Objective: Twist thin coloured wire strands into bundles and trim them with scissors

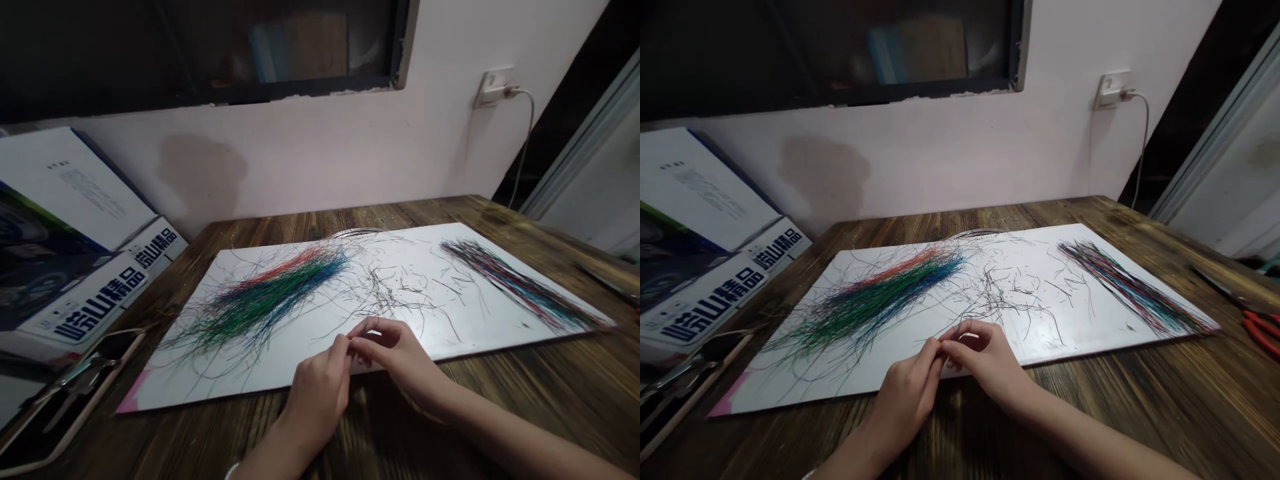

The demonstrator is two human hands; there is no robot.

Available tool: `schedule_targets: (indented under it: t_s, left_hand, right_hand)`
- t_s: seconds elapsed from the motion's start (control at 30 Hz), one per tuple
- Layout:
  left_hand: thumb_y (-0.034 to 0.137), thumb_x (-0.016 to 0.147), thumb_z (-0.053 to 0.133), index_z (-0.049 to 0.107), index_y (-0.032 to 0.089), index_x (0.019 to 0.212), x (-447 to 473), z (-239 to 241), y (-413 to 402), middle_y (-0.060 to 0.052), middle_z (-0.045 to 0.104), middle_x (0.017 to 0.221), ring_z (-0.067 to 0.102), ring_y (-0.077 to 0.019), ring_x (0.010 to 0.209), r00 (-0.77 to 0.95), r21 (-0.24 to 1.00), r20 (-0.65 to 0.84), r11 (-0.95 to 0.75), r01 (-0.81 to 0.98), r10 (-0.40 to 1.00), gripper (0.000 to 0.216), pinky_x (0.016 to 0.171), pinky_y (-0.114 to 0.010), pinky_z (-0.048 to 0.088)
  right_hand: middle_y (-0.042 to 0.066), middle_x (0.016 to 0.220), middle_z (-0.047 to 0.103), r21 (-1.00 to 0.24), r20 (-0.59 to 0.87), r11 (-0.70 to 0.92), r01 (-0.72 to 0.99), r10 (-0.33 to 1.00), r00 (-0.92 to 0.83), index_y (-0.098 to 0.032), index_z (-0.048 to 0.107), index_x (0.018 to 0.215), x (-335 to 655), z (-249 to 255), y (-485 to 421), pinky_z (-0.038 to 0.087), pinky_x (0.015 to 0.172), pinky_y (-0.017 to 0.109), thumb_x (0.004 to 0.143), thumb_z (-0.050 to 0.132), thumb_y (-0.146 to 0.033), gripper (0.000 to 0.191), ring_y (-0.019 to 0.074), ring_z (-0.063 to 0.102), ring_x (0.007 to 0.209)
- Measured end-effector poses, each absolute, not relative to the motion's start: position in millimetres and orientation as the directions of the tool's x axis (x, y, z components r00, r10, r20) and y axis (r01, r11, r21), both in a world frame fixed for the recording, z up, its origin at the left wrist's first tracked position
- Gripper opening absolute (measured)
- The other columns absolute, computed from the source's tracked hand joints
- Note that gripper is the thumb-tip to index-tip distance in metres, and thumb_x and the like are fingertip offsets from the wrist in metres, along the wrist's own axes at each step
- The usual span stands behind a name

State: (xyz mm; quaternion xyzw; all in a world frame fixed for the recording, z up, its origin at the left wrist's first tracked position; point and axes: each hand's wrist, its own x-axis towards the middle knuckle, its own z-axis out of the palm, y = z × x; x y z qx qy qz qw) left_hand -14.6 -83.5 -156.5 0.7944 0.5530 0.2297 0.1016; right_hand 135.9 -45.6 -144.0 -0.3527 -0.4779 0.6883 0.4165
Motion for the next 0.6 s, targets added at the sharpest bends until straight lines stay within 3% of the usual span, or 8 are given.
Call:
schedule_targets:
  t_s: [0.3,0.47,0.6]
  left_hand:
    - [0.026,0.094,0.036,0.050,0.021,0.080,-10,-137,-84,0.001,0.057,0.067,0.052,-0.0139,0.058,0.200,0.808,0.114,-0.208,0.552,0.973,0.020,0.056,-0.024,0.035]
    - [0.039,0.091,0.044,0.050,0.019,0.073,-13,-133,-81,0.005,0.039,0.056,0.033,-0.0099,0.047,0.155,0.948,0.004,-0.052,0.313,0.988,0.027,0.045,-0.021,0.027]
    - [0.045,0.087,0.050,0.051,0.018,0.076,-14,-132,-78,0.009,0.031,0.047,0.025,-0.0076,0.040,0.243,0.991,-0.130,0.115,0.075,0.961,0.029,0.040,-0.019,0.022]
  right_hand:
    - [-0.001,0.058,0.064,-0.945,0.004,-0.112,-0.306,0.936,-0.353,-0.017,0.069,0.068,138,-139,-44,0.049,0.061,0.027,0.066,0.077,-0.028,0.014,0.0124,0.059,0.057]
    - [0.000,0.062,0.065,-0.918,0.099,-0.051,-0.393,0.931,-0.352,-0.018,0.070,0.066,139,-140,-42,0.051,0.062,0.027,0.067,0.076,-0.024,0.009,0.0136,0.062,0.060]
    - [0.000,0.064,0.067,-0.904,0.141,-0.026,-0.426,0.925,-0.354,-0.020,0.071,0.069,140,-145,-41,0.053,0.063,0.028,0.069,0.074,-0.020,0.003,0.0140,0.064,0.060]
